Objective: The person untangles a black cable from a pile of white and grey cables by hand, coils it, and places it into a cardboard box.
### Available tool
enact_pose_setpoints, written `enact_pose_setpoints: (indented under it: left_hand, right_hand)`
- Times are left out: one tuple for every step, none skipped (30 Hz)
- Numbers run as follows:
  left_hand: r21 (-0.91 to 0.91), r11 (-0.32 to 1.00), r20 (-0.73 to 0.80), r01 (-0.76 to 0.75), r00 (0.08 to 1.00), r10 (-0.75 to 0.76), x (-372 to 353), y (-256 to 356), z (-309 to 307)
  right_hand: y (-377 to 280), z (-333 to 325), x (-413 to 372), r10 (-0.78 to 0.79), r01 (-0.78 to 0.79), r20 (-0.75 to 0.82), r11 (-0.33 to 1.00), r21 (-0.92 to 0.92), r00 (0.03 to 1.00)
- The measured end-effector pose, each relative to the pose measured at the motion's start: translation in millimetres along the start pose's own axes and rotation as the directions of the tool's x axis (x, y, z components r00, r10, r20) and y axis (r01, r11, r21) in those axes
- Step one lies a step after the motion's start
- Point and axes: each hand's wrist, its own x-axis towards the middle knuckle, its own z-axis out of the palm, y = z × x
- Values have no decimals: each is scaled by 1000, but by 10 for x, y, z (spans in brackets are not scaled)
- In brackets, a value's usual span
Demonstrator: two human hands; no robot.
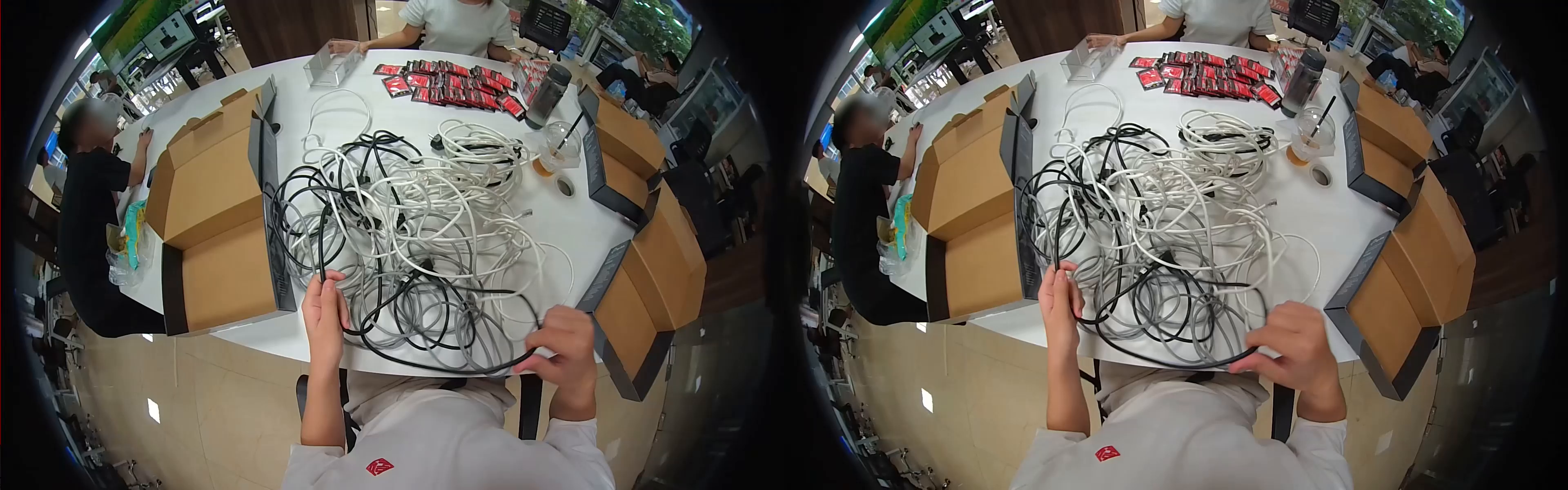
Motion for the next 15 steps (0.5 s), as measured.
enact_pose_setpoints:
  left_hand:
    - [-51,999,-18,-10,1000,9,32,-8,-2]
    - [-102,995,-37,-22,999,19,69,-15,-6]
    - [-159,987,-62,-25,998,15,28,56,-53]
    - [-217,976,-86,-35,996,17,66,63,-70]
    - [-267,963,-109,-42,994,13,84,91,-98]
    - [-298,953,-114,-50,993,16,122,98,-80]
    - [-343,938,-139,-54,990,6,142,110,-55]
    - [-380,923,-164,-54,986,-9,145,138,-41]
    - [-414,908,-186,-59,982,-21,162,172,-39]
    - [-428,902,-193,-60,981,-27,184,206,-44]
    - [-443,894,-200,-61,979,-33,207,242,-57]
    - [-458,887,-207,-62,978,-39,231,273,-79]
    - [-494,866,-231,-70,972,-53,267,284,-113]
    - [-530,845,-253,-78,965,-69,307,282,-170]
    - [-564,822,-274,-85,958,-89,346,274,-247]
  right_hand:
    - [21,-45,3,0,-3,-66,999,-51,998]
    - [50,-87,5,-4,-9,-132,995,-102,991]
    - [-35,-159,-3,5,-29,-183,991,-130,983]
    - [-16,-212,-3,8,-47,-237,986,-159,971]
    - [-2,-249,-12,16,-71,-291,981,-179,957]
    - [28,-300,-20,44,-107,-331,979,-176,943]
    - [42,-351,-47,78,-148,-367,975,-168,927]
    - [53,-396,-80,118,-193,-402,969,-152,908]
    - [93,-436,-108,102,-192,-465,970,-150,879]
    - [151,-485,-137,83,-188,-525,970,-151,847]
    - [211,-531,-165,63,-185,-582,971,-153,811]
    - [288,-548,-199,107,-211,-678,975,-72,727]
    - [378,-550,-229,154,-225,-760,974,11,632]
    - [448,-584,-260,206,-228,-825,969,96,526]
    - [475,-694,-263,264,-165,-836,964,210,481]
